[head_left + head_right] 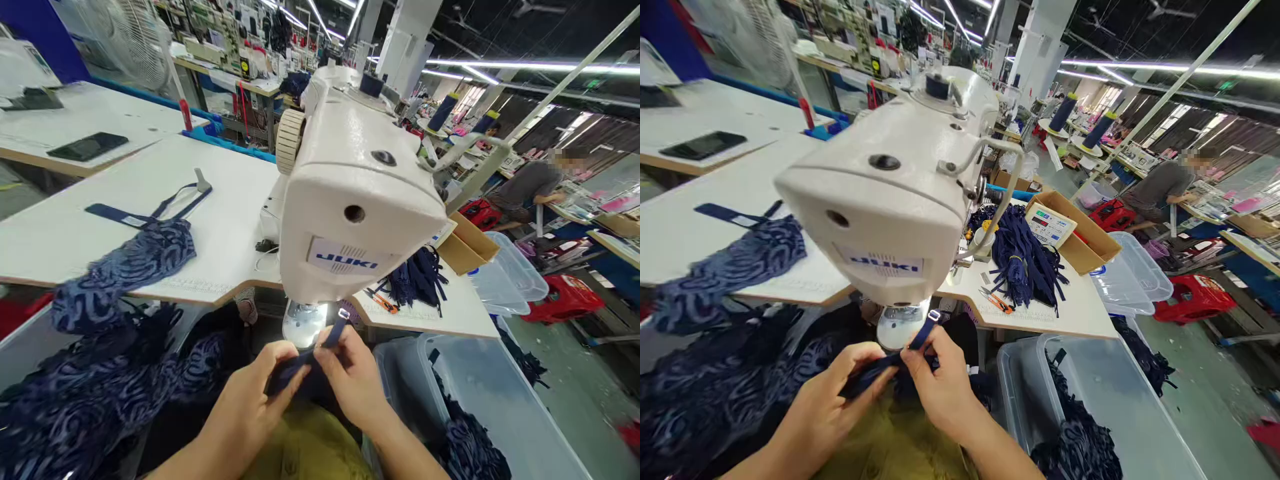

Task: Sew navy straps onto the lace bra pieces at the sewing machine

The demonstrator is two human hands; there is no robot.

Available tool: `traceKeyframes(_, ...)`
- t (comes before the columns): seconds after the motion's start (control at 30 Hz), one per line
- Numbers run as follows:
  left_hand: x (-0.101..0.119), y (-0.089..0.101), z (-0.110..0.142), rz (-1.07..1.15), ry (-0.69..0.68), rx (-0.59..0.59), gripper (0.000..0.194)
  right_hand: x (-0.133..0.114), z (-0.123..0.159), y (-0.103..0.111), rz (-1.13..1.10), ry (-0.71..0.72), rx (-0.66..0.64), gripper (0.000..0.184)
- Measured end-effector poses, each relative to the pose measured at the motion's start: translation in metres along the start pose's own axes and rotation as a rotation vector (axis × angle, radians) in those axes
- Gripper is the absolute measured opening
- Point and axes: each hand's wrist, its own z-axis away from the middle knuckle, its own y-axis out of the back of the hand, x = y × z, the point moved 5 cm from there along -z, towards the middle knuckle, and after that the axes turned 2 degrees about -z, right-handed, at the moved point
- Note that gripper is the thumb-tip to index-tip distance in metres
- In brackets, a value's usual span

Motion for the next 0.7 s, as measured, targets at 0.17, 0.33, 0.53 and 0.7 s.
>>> traceKeyframes(0.17, 0.009, 0.029, 0.001, -0.300, -0.265, 0.426, 0.032, 0.007, -0.016, -0.002, 0.151, 0.047, 0.142, 0.009)
traceKeyframes(0.33, 0.011, 0.011, 0.000, -0.291, -0.524, 0.186, 0.035, 0.008, -0.019, -0.005, 0.161, 0.079, 0.163, 0.005)
traceKeyframes(0.53, -0.009, -0.004, -0.004, -0.313, -0.462, 0.068, 0.042, 0.019, -0.032, -0.005, -0.158, -0.018, 0.140, 0.012)
traceKeyframes(0.7, -0.008, -0.009, -0.005, -0.342, -0.418, 0.107, 0.037, 0.025, -0.049, 0.000, -0.221, -0.011, 0.101, 0.005)
